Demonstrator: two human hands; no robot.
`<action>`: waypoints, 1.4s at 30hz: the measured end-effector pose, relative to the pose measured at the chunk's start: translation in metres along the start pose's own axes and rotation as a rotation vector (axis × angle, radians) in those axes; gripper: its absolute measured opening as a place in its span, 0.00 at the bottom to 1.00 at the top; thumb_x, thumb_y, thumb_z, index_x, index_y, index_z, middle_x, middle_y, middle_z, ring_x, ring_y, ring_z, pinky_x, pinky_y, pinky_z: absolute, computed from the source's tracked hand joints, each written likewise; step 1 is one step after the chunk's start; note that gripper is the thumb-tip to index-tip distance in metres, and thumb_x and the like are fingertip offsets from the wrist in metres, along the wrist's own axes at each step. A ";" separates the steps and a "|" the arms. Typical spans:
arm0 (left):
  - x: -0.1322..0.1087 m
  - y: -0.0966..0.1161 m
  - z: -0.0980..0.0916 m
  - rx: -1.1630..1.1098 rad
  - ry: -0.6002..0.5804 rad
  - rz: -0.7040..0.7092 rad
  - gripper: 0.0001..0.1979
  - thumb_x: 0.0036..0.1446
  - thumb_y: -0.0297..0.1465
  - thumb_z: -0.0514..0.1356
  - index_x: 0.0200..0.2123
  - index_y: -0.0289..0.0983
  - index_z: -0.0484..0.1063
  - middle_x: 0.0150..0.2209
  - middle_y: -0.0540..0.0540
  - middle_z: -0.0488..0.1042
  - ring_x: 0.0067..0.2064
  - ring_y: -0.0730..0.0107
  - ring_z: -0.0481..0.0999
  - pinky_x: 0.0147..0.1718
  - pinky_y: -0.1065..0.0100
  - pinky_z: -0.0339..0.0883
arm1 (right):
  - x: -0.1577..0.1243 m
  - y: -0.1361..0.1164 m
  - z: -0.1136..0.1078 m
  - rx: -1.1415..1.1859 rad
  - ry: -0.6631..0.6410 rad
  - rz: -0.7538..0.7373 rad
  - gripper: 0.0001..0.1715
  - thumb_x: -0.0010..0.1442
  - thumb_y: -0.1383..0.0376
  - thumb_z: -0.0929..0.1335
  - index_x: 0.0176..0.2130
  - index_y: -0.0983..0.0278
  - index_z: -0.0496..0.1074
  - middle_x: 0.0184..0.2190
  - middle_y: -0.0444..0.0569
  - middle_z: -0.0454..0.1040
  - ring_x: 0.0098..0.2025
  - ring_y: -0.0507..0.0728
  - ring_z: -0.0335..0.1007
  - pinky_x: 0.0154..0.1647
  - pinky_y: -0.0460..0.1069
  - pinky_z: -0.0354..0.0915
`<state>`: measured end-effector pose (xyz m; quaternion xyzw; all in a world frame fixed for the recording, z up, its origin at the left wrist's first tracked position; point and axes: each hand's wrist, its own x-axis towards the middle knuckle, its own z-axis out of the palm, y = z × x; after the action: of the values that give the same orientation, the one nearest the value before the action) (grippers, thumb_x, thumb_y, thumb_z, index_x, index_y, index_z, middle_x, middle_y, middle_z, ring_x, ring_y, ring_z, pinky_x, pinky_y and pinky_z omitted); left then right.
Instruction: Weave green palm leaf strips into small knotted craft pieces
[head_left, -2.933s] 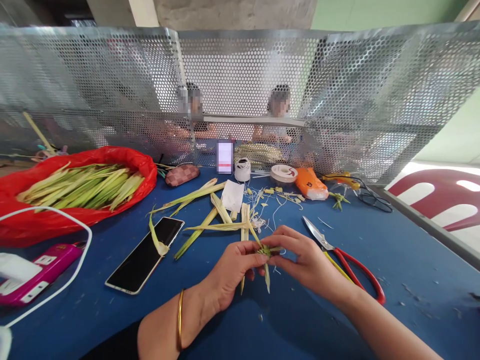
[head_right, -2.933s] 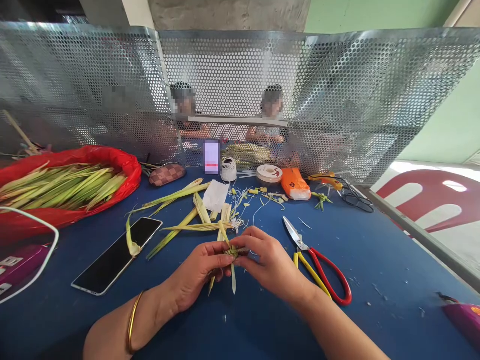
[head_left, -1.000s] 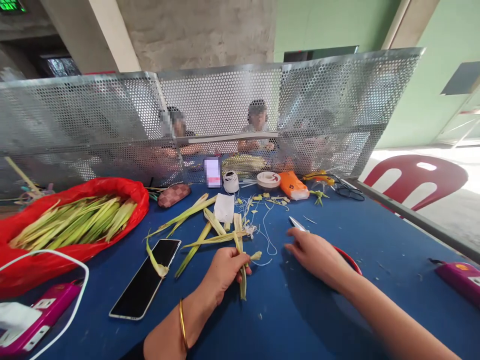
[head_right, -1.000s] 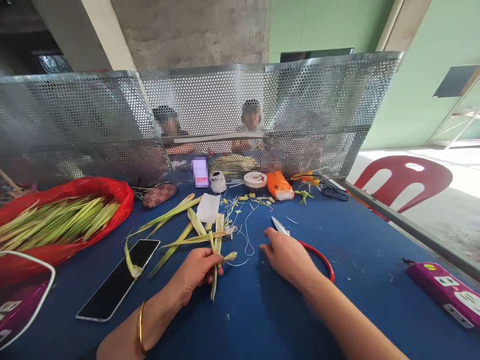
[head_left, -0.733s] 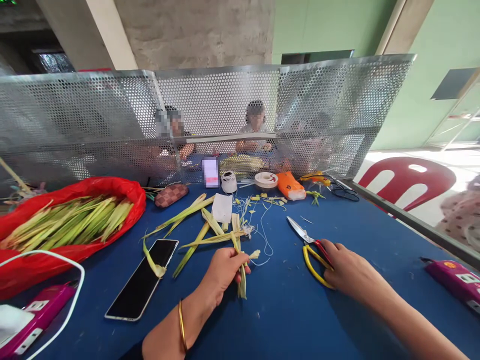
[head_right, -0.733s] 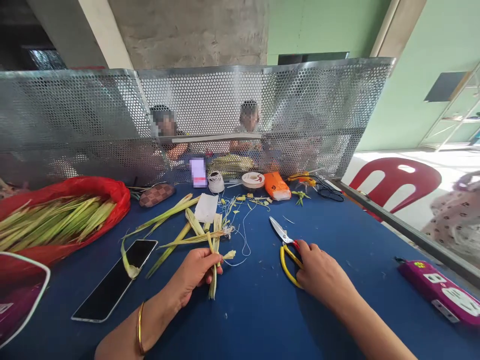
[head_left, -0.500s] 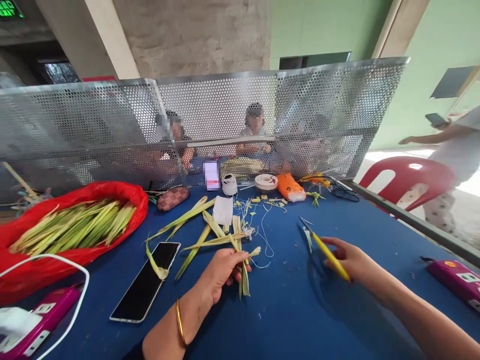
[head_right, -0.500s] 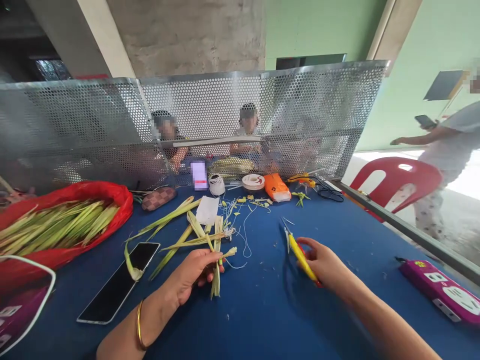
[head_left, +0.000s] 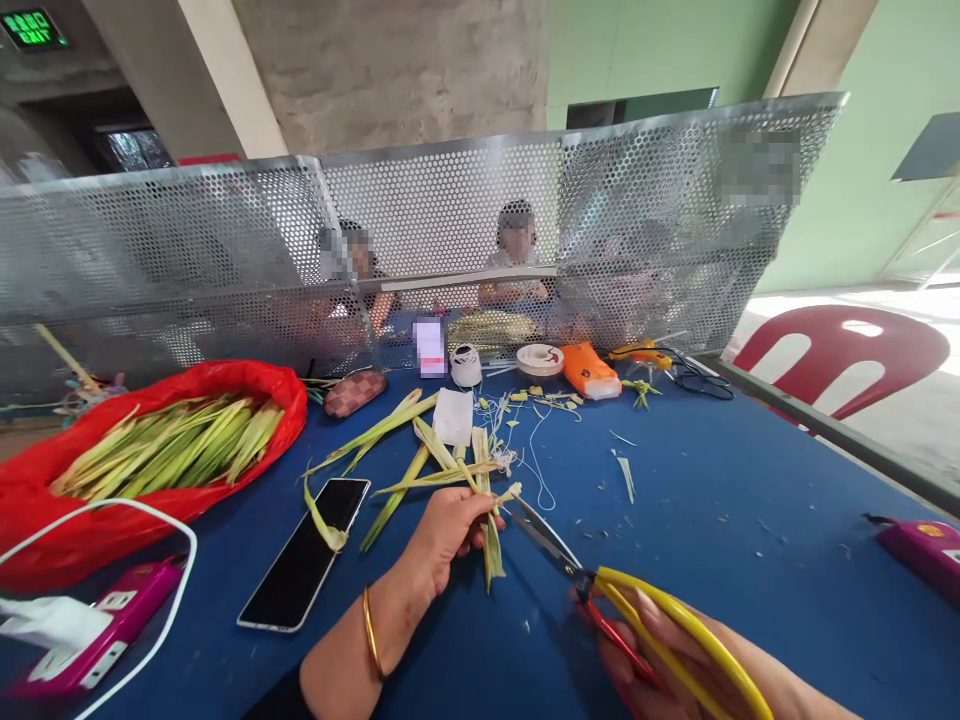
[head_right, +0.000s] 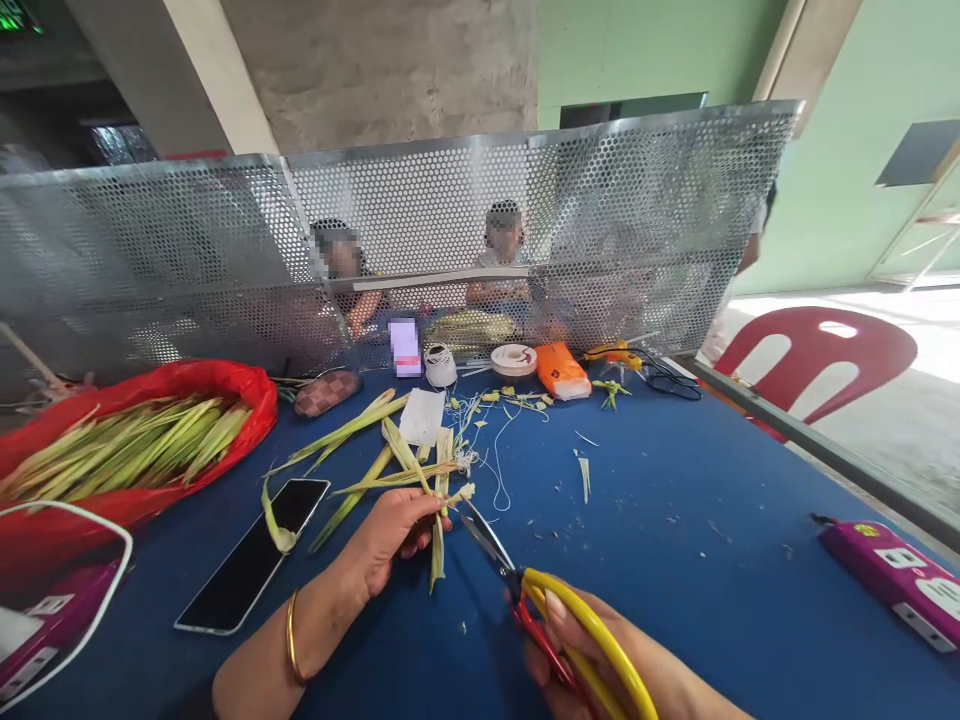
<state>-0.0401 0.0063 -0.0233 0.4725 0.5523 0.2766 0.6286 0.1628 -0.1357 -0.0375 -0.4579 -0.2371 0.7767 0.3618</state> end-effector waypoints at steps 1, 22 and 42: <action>0.000 0.000 0.000 -0.001 0.002 -0.002 0.13 0.44 0.37 0.62 0.26 0.32 0.71 0.24 0.45 0.76 0.17 0.83 0.60 0.17 0.76 0.40 | -0.001 0.000 0.001 0.051 -0.008 0.011 0.33 0.44 0.40 0.72 0.39 0.61 0.71 0.23 0.41 0.68 0.20 0.45 0.60 0.19 0.37 0.56; -0.002 -0.003 0.004 -0.052 -0.001 0.018 0.17 0.42 0.39 0.62 0.32 0.32 0.72 0.23 0.47 0.74 0.17 0.81 0.61 0.16 0.75 0.41 | 0.013 -0.009 0.034 -0.101 0.034 -0.017 0.30 0.55 0.37 0.63 0.31 0.61 0.63 0.15 0.37 0.63 0.12 0.47 0.59 0.12 0.40 0.50; -0.004 -0.001 0.006 0.035 0.017 0.035 0.09 0.44 0.35 0.61 0.26 0.34 0.69 0.21 0.48 0.73 0.16 0.81 0.61 0.16 0.75 0.42 | 0.007 -0.022 0.052 -0.240 0.176 -0.026 0.29 0.50 0.41 0.70 0.38 0.58 0.61 0.18 0.34 0.63 0.11 0.43 0.52 0.09 0.38 0.43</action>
<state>-0.0356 0.0009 -0.0224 0.4906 0.5541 0.2820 0.6106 0.1226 -0.1181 -0.0013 -0.5610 -0.3016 0.6950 0.3336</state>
